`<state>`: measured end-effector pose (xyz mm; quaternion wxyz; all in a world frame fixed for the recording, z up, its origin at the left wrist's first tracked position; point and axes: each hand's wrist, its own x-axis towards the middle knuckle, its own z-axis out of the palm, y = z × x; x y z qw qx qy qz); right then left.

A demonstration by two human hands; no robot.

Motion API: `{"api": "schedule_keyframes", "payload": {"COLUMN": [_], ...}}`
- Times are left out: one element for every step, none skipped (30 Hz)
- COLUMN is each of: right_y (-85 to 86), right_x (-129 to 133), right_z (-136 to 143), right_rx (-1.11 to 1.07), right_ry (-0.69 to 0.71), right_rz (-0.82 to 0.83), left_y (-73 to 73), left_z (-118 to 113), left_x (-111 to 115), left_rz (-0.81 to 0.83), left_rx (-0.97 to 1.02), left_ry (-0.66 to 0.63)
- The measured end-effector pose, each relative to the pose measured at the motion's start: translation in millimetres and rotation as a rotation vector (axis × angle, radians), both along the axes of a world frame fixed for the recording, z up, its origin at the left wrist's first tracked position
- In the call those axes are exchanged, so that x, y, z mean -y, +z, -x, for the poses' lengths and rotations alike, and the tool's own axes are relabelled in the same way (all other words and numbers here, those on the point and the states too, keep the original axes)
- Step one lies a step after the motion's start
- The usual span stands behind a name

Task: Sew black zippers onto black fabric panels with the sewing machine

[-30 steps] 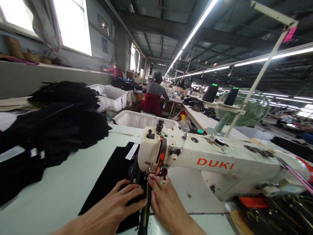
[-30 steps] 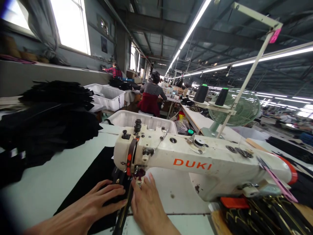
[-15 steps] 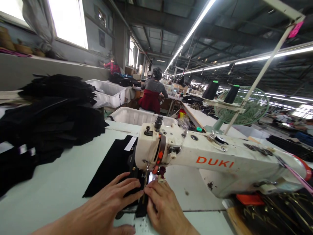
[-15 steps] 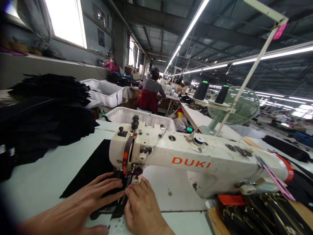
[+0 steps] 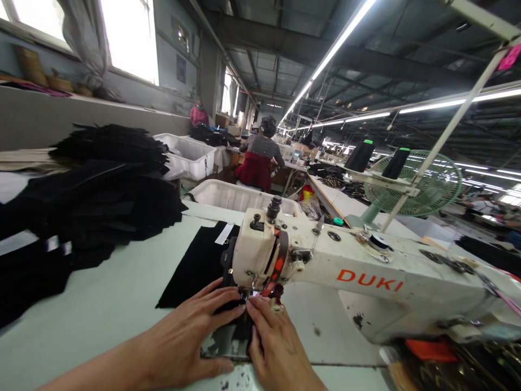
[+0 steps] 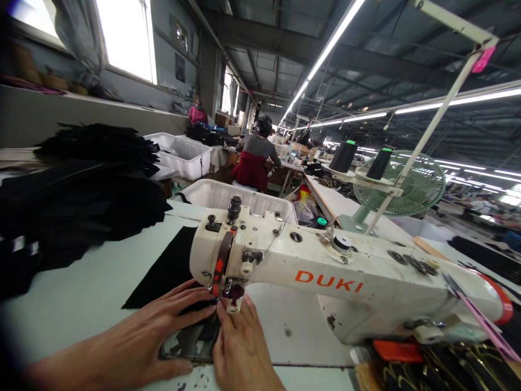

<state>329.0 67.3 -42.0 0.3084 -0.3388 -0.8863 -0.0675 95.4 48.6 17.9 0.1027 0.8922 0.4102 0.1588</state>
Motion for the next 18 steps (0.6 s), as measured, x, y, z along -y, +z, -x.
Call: {"api": "schedule_keyframes", "payload": {"right_y": [1.2, 2.1, 2.8, 3.2, 3.5, 3.7, 3.9, 4.3, 4.7, 5.2, 5.5, 5.5, 5.0, 4.0, 2.6, 0.8, -0.9, -2.2], "right_x": [-0.1, -0.2, -0.2, -0.3, -0.4, -0.6, -0.7, -0.9, -1.0, -1.2, -1.4, -1.8, -2.3, -3.0, -4.0, -5.2, -6.6, -8.2], "right_z": [-0.6, -1.0, -1.3, -1.4, -1.5, -1.4, -1.4, -1.3, -1.2, -1.1, -1.0, -0.9, -0.8, -0.7, -0.6, -0.7, -1.2, -2.0], "right_rx": [0.01, 0.018, 0.023, 0.029, 0.034, 0.04, 0.045, 0.051, 0.058, 0.067, 0.078, 0.09, 0.097, 0.099, 0.096, 0.09, 0.079, 0.065], "right_ry": [0.006, 0.008, 0.008, 0.007, 0.003, -0.002, -0.006, -0.007, -0.005, -0.003, -0.001, 0.001, 0.003, 0.007, 0.014, 0.022, 0.031, 0.037], "right_rz": [0.003, 0.006, 0.007, 0.005, 0.001, -0.002, -0.005, -0.006, -0.006, -0.007, -0.008, -0.009, -0.014, -0.019, -0.025, -0.033, -0.047, -0.066], "left_y": [-0.1, -0.1, 0.0, 0.4, 0.9, 1.5, 2.2, 2.7, 3.1, 3.2, 3.1, 2.6, 1.7, 0.6, -0.8, -2.4, -3.9, -5.1], "left_z": [0.1, 0.1, 0.0, -0.2, -0.6, -0.8, -0.9, -0.8, -0.3, 0.6, 1.8, 3.4, 5.2, 7.2, 9.2, 11.0, 12.6, 13.6], "left_x": [0.0, 0.0, 0.1, 0.1, 0.0, -0.1, -0.4, -0.8, -1.3, -2.0, -2.8, -4.0, -5.5, -7.6, -10.1, -13.0, -15.8, -18.2], "left_rz": [-0.005, -0.01, -0.012, -0.012, -0.011, -0.006, 0.002, 0.011, 0.018, 0.022, 0.025, 0.026, 0.026, 0.023, 0.017, 0.004, -0.012, -0.029], "left_rx": [-0.002, -0.006, -0.013, -0.018, -0.023, -0.025, -0.022, -0.009, 0.013, 0.037, 0.057, 0.072, 0.077, 0.076, 0.07, 0.063, 0.05, 0.029], "left_ry": [-0.005, -0.01, -0.013, -0.015, -0.016, -0.019, -0.022, -0.03, -0.044, -0.058, -0.072, -0.081, -0.083, -0.068, -0.035, 0.011, 0.062, 0.11]}}
